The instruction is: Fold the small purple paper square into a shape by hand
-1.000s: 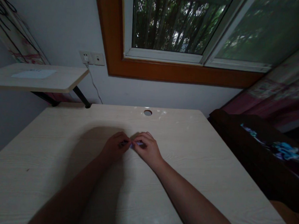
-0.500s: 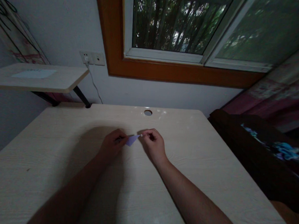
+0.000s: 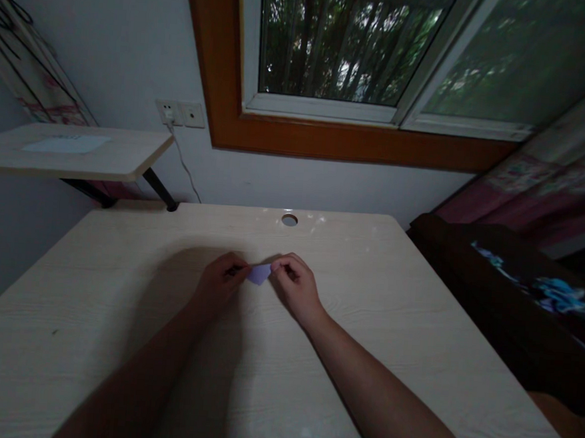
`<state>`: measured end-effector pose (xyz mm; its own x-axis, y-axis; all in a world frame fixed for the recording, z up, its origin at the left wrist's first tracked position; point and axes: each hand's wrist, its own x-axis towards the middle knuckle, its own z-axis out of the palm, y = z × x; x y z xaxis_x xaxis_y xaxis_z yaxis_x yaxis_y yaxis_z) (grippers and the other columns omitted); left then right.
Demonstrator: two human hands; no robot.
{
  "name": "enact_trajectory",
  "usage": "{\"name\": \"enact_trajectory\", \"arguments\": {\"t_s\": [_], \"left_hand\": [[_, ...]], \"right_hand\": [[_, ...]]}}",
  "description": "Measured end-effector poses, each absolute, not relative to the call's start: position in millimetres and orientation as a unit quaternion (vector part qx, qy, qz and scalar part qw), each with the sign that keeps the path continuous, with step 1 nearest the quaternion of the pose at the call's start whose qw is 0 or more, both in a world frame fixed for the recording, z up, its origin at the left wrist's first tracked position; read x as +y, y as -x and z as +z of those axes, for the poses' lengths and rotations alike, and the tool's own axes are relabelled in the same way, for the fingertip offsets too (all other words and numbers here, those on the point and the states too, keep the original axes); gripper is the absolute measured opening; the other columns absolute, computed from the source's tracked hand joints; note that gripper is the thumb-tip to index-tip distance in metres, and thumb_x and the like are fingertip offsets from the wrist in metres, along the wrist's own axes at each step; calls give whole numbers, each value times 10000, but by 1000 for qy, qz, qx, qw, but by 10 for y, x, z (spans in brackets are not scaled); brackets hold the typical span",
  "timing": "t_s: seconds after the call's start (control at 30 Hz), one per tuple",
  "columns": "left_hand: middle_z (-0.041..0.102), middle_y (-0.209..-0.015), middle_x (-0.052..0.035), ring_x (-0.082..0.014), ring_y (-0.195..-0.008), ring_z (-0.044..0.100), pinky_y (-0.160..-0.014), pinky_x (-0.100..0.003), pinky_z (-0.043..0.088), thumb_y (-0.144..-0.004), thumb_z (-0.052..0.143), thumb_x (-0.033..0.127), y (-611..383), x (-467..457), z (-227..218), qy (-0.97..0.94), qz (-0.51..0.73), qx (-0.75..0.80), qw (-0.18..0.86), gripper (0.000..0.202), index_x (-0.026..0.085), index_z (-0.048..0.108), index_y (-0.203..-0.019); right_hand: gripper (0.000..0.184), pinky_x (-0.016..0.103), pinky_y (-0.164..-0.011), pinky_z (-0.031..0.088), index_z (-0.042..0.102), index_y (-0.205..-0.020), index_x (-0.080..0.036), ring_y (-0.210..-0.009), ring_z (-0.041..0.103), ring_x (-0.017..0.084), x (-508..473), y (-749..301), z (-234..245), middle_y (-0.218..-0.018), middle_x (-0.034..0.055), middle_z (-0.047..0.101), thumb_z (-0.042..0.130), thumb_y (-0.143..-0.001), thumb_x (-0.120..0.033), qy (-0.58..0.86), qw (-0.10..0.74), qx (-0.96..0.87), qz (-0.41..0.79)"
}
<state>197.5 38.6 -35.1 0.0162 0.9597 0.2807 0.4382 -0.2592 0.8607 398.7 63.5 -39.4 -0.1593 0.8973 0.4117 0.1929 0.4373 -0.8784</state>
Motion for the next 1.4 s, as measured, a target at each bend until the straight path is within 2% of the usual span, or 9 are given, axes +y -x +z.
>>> {"name": "enact_trajectory", "arguments": {"t_s": [0.47, 0.67, 0.8, 0.93, 1.1, 1.27, 1.4], "left_hand": [[598, -716, 8, -126, -680, 540, -640, -229, 428, -826, 633, 310, -1915, 404, -342, -550, 520, 555, 346, 151, 172, 643, -766], [558, -682, 18, -118, -664, 509, -645, -225, 406, -853, 606, 318, -1918, 420, -327, -531, 549, 553, 332, 180, 169, 619, -752], [577, -727, 6, -118, -677, 522, -655, -228, 421, -888, 565, 335, -1933, 412, -332, -527, 568, 531, 343, 193, 170, 628, -811], [626, -807, -11, -133, -734, 567, -676, -238, 448, -868, 606, 344, -1958, 404, -340, -564, 528, 530, 348, 174, 182, 663, -899], [639, -784, -10, -144, -734, 590, -676, -248, 457, -830, 656, 313, -1992, 415, -353, -634, 463, 525, 327, 130, 185, 665, -814], [642, -801, -10, -138, -740, 601, -678, -239, 463, -844, 640, 278, -1996, 406, -356, -663, 444, 529, 289, 94, 189, 668, -836], [624, -789, -12, -135, -732, 595, -670, -237, 457, -848, 638, 251, -2007, 386, -329, -698, 430, 519, 243, 76, 184, 661, -824]], "right_hand": [[155, 277, -708, 431, 680, -812, -211, -765, 557, 166, 679, -4022, -468, -798, 9, 595, 593, -876, -322, 436, 533, -615, 384], [138, 284, -721, 431, 677, -806, -218, -769, 560, 169, 692, -4015, -496, -792, 4, 598, 603, -869, -316, 433, 542, -603, 393], [150, 285, -719, 433, 679, -817, -220, -777, 562, 171, 697, -4019, -509, -805, 8, 602, 606, -878, -335, 431, 540, -607, 393], [155, 278, -702, 430, 682, -830, -220, -766, 565, 164, 686, -4014, -478, -805, 8, 600, 599, -893, -335, 423, 532, -625, 384], [145, 282, -705, 436, 684, -828, -217, -781, 580, 167, 646, -3994, -406, -808, 19, 613, 588, -903, -297, 401, 516, -670, 354], [86, 282, -685, 451, 688, -861, -222, -772, 583, 161, 628, -3983, -387, -836, 26, 626, 609, -883, -249, 383, 500, -706, 324], [100, 324, -778, 480, 687, -929, -237, -889, 609, 186, 625, -3971, -374, -937, 45, 664, 646, -847, -197, 363, 499, -730, 293]]}}
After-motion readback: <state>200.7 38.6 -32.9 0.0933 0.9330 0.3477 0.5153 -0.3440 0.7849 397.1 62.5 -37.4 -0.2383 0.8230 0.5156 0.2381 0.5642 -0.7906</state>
